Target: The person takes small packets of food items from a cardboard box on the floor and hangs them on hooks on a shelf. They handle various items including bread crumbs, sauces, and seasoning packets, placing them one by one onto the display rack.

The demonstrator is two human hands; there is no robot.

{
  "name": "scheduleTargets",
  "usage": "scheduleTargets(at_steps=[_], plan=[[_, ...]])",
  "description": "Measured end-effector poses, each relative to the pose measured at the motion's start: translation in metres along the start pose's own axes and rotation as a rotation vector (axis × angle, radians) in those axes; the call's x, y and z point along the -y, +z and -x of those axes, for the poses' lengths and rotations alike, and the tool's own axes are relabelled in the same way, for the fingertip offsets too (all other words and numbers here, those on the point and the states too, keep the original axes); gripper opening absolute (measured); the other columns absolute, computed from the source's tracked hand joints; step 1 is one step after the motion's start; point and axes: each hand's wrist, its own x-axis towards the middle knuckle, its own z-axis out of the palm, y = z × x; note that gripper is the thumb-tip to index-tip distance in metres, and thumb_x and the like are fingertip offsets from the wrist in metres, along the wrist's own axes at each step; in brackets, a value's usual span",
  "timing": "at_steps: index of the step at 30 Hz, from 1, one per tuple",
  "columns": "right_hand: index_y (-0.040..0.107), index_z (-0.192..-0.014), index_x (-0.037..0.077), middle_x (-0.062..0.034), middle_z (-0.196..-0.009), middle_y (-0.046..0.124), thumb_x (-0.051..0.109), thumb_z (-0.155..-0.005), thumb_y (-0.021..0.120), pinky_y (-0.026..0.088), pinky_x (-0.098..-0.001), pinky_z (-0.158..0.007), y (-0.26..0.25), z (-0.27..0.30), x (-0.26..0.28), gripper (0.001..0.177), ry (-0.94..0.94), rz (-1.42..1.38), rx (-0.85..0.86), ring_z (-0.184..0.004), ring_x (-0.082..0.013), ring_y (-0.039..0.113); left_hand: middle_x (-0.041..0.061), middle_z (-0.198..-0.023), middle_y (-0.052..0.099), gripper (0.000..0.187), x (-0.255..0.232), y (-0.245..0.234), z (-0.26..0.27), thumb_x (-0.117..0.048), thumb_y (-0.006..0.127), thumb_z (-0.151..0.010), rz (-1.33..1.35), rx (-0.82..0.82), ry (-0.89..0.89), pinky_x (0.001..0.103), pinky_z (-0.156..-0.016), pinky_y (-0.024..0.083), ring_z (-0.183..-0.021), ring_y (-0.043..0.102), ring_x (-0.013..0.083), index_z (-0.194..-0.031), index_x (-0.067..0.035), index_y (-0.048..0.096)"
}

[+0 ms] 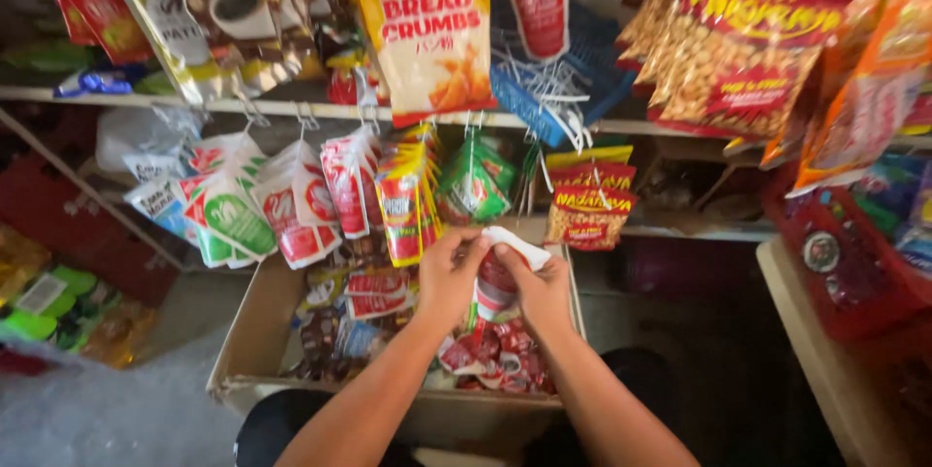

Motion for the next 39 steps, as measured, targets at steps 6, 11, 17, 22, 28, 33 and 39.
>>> scheduleTargets(at_steps=[6,11,17,22,28,33,39], plan=[[0.078,-0.104,-0.004,-0.0014,-0.093,0.073,0.006,-0.095,0.074,0.05,-0.0229,-0.071,0.023,-0.028,0.115,0.014,-0.266,0.108,-0.045,-0.08,-0.0071,0.063,0.006,-0.089,0.074,0.014,-0.112,0.019,-0.046,-0.014,0.07,-0.098,-0.017,0.031,0.336,0.025,-0.072,0.056,-0.079,0.07,0.0075,-0.104,-0.001,0.071],[0.076,-0.105,-0.004,-0.0011,-0.094,0.075,0.004,-0.093,0.074,0.054,-0.0201,-0.079,0.036,-0.065,0.204,0.014,-0.507,0.273,-0.057,-0.084,-0.0052,0.066,0.006,-0.088,0.075,0.014,-0.16,0.042,-0.096,-0.013,0.074,-0.096,0.059,-0.002,0.46,0.025,-0.07,0.055,-0.076,0.066,0.0073,-0.104,-0.001,0.074],[0.076,-0.103,-0.003,-0.0023,-0.091,0.075,0.005,-0.096,0.073,0.055,-0.022,-0.075,0.029,-0.116,0.245,0.011,-0.507,0.239,0.136,-0.08,-0.007,0.067,0.008,-0.092,0.075,0.019,-0.192,0.044,-0.138,-0.014,0.065,-0.104,0.489,0.274,0.263,0.026,-0.074,0.055,-0.08,0.067,0.0103,-0.106,0.001,0.075],[0.07,-0.105,-0.001,-0.0048,-0.089,0.074,0.003,-0.096,0.073,0.057,-0.028,-0.072,0.02,-0.156,0.241,0.01,-0.312,-0.1,0.348,-0.078,-0.0133,0.07,0.006,-0.109,0.073,0.03,-0.227,0.034,-0.143,-0.01,0.063,-0.101,0.46,0.464,0.391,0.026,-0.089,0.056,-0.098,0.067,0.0091,-0.13,-0.009,0.067],[0.052,-0.13,0.009,-0.0086,-0.11,0.068,0.002,-0.095,0.076,0.057,-0.0301,-0.086,0.036,-0.171,0.218,0.043,-0.305,-0.454,0.738,-0.099,-0.0191,0.07,0.0,-0.109,0.06,0.023,-0.223,0.034,-0.157,-0.016,0.079,-0.095,0.028,0.396,0.709,0.024,-0.086,0.049,-0.099,0.057,0.0114,-0.118,-0.013,0.078],[0.049,-0.148,0.012,-0.0128,-0.126,0.062,0.002,-0.1,0.077,0.055,-0.0365,-0.101,0.044,-0.166,0.2,0.056,-0.243,-0.745,0.833,-0.107,-0.0214,0.065,-0.001,-0.11,0.058,0.023,-0.223,0.04,-0.154,-0.017,0.084,-0.087,0.11,0.204,0.779,0.025,-0.085,0.051,-0.103,0.059,0.0106,-0.109,-0.013,0.08],[0.048,-0.142,0.013,-0.0127,-0.127,0.064,0.008,-0.094,0.071,0.056,-0.0367,-0.098,0.054,-0.154,0.224,0.053,-0.221,-0.634,0.588,-0.112,-0.0244,0.068,0.002,-0.11,0.066,0.014,-0.238,0.044,-0.155,-0.013,0.082,-0.091,0.118,0.138,0.875,0.026,-0.092,0.053,-0.104,0.064,0.0126,-0.104,-0.009,0.077]])
